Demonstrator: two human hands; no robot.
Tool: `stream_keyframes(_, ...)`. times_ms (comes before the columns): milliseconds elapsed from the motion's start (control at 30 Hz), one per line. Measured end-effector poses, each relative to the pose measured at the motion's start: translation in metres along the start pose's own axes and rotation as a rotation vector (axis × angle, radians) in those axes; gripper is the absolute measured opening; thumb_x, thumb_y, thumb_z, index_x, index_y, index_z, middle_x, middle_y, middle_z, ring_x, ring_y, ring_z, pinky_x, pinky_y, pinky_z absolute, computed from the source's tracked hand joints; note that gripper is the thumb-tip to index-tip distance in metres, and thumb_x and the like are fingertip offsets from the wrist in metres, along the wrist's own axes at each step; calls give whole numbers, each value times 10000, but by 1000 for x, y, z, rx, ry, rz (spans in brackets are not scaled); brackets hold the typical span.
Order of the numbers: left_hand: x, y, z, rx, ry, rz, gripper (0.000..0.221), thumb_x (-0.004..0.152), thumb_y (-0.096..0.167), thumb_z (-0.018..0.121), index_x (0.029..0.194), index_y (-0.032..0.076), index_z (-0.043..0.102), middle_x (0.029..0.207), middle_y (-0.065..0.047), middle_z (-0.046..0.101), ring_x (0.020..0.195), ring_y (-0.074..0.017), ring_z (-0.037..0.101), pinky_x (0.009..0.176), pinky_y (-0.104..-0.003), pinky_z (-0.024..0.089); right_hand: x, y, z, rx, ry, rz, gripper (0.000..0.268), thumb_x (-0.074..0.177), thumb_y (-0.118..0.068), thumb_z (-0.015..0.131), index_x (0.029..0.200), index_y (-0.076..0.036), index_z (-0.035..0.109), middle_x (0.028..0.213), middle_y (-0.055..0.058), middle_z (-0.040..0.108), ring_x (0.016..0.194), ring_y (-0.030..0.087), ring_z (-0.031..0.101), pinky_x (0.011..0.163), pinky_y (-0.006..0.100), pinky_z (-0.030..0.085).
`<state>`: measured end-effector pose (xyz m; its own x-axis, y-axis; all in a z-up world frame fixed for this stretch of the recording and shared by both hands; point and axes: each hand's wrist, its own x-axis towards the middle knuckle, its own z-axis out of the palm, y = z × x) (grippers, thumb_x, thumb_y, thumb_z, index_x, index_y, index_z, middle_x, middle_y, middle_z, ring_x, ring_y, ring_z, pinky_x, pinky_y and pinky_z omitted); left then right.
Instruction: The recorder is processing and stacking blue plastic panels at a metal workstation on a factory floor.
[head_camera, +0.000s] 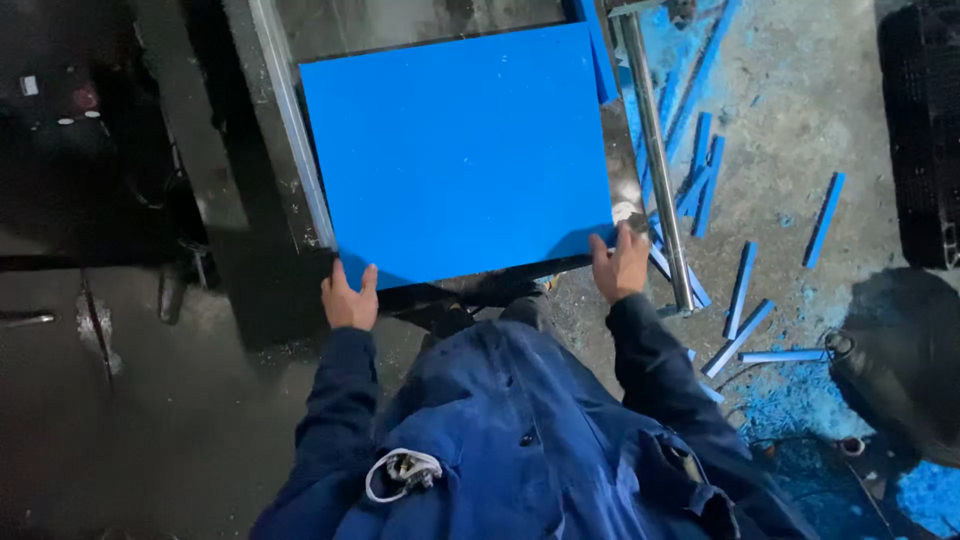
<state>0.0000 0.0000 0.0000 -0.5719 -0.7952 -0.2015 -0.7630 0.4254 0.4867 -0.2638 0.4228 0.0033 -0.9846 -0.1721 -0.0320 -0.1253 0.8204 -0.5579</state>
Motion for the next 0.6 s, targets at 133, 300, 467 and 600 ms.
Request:
stream_keyframes(133, 8, 5, 8, 178, 105, 83, 817, 938, 585, 736, 1448, -18, 525, 1340, -341, 539, 1239, -517, 490, 1032, -578, 423, 41, 26, 11, -86, -61, -48, 457, 1037, -390, 655, 1278, -2, 658, 1198, 260, 683, 1142, 468, 610, 1005, 545, 474)
stream_keyframes(300, 4, 18, -10, 116, -42, -27, 794, 897, 541, 736, 1429, -5, 516, 1333, -253, 591, 1285, -461, 507, 1072, -555, 438, 145, 43, 22, 20, 138, -144, 343, 1015, -320, 698, 1145, -4, 677, 1014, 252, 685, 921, 465, 651, 777, 554, 517)
stream_keyframes(467, 4, 26, -9, 158, -11, -129, 791, 892, 504, 750, 1449, 0, 499, 1378, -274, 525, 1232, -455, 534, 1009, -547, 472, 256, 16, 53, 70, 143, -243, 415, 985, -331, 733, 1180, 24, 643, 1041, 274, 679, 944, 469, 640, 808, 547, 511)
stream_keyframes(600, 11, 27, -9, 217, -27, -166, 766, 903, 488, 753, 1457, 17, 512, 1362, -261, 542, 1193, -453, 563, 975, -551, 476, 298, 20, 84, -26, 58, -260, 345, 939, -306, 718, 1060, 11, 657, 988, 274, 679, 918, 480, 636, 808, 572, 503)
